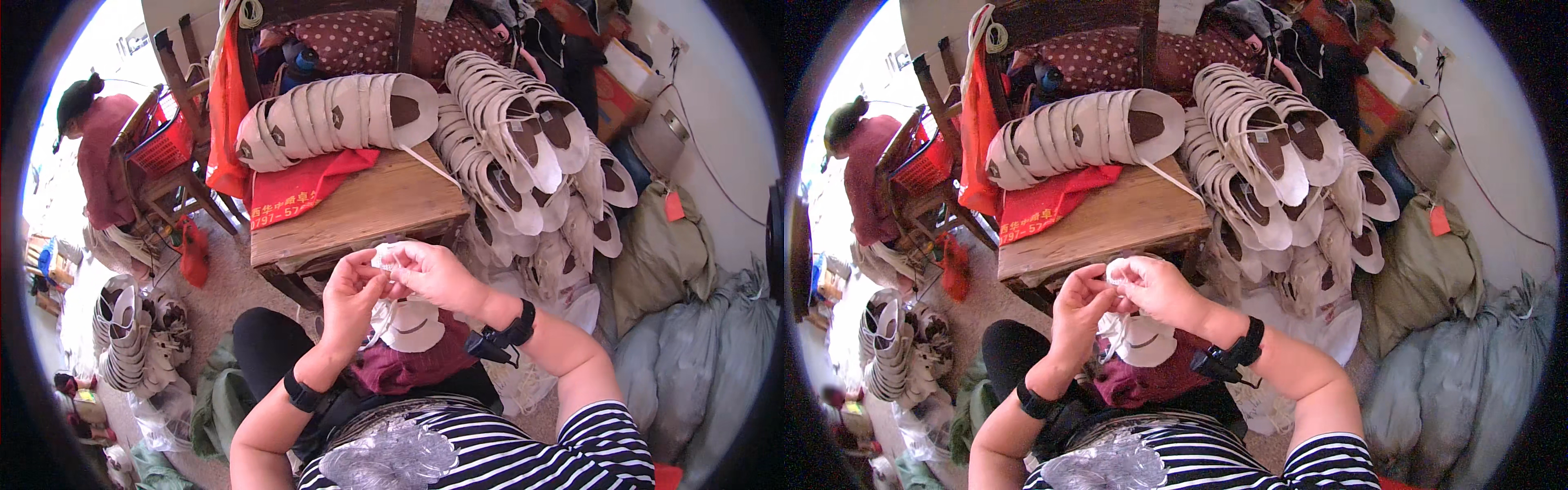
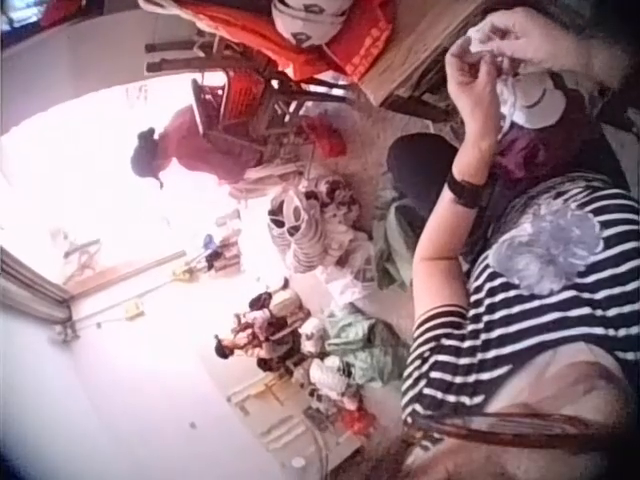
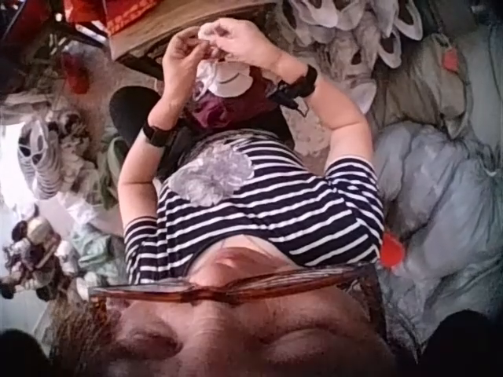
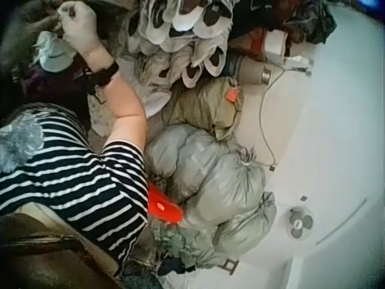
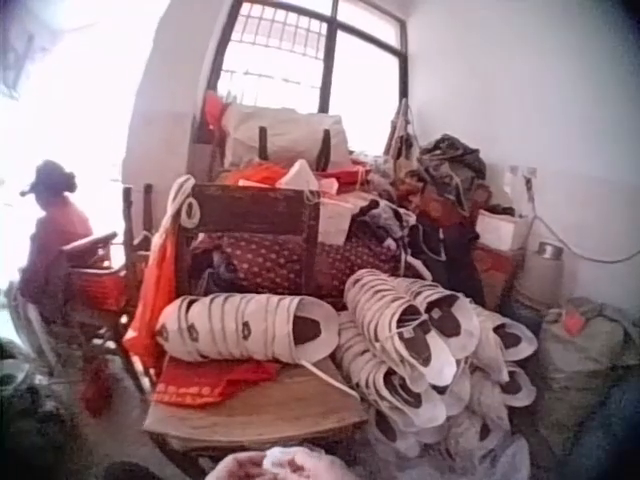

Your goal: The recorder is threading laces into a shoe upper as part of a manufacturing or assembly process.

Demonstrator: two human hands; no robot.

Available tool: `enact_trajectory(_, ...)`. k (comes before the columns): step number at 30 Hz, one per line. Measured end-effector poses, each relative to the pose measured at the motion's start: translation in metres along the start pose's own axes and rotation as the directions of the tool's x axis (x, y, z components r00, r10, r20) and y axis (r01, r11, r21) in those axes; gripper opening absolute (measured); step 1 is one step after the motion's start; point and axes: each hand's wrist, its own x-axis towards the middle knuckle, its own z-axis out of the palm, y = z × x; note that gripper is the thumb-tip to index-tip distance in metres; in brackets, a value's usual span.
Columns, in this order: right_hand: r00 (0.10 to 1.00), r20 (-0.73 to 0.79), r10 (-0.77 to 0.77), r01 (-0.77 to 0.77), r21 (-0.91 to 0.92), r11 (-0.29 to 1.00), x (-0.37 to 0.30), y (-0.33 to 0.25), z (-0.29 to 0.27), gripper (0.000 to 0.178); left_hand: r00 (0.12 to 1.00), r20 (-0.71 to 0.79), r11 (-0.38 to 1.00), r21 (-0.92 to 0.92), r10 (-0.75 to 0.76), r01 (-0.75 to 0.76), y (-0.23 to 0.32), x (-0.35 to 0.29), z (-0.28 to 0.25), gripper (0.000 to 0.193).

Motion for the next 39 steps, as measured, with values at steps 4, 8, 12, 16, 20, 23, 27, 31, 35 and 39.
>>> enact_trajectory(4,0.999,0.023,-0.030,0.031,-0.059,0.998,0.003,-0.013,0.009,0.008,1.000,-0.026,0.997,0.078,-0.008,0.010,-0.002,0.004,-0.008,0.044)
enact_trajectory(8,0.994,0.103,0.034,-0.024,-0.099,0.995,0.013,-0.018,0.005,0.005,0.995,-0.021,0.986,0.138,-0.094,0.096,0.006,0.011,-0.016,0.044)
enact_trajectory(12,0.814,0.094,-0.574,0.484,-0.655,0.580,0.023,-0.051,0.009,0.004,0.985,0.052,0.979,-0.115,-0.165,0.170,0.025,0.021,-0.012,0.039)
enact_trajectory(16,0.516,0.249,-0.820,0.642,-0.746,0.178,0.033,-0.143,0.024,0.001,0.945,0.257,0.976,-0.024,-0.202,0.216,0.024,0.013,-0.031,0.043)
enact_trajectory(20,0.435,0.069,-0.898,0.660,-0.703,0.266,0.036,-0.222,0.022,0.011,0.799,0.542,0.964,0.187,-0.260,0.187,0.022,-0.011,-0.018,0.058)
enact_trajectory(23,0.525,-0.039,-0.850,0.759,-0.431,0.488,0.066,-0.236,-0.008,0.011,0.712,0.636,0.953,0.237,-0.298,0.186,0.044,-0.038,-0.004,0.055)
enact_trajectory(27,0.719,-0.078,-0.691,0.498,-0.635,0.590,0.094,-0.184,-0.087,0.012,0.745,0.647,0.957,0.287,-0.163,-0.040,0.146,-0.043,0.015,0.049)
enact_trajectory(31,0.856,0.113,-0.504,0.281,-0.921,0.270,0.067,-0.094,-0.083,0.016,0.974,0.223,0.938,0.328,0.037,-0.110,0.116,-0.016,-0.014,0.048)
enact_trajectory(35,0.956,0.229,-0.182,0.289,-0.831,0.476,0.006,-0.015,-0.055,0.015,0.995,-0.087,0.825,0.565,0.051,0.007,0.033,-0.006,-0.044,0.050)
enact_trajectory(39,0.977,0.140,-0.159,0.206,-0.797,0.568,-0.025,0.009,-0.022,0.016,0.990,-0.130,0.790,0.601,-0.056,0.124,-0.021,-0.024,-0.064,0.039)
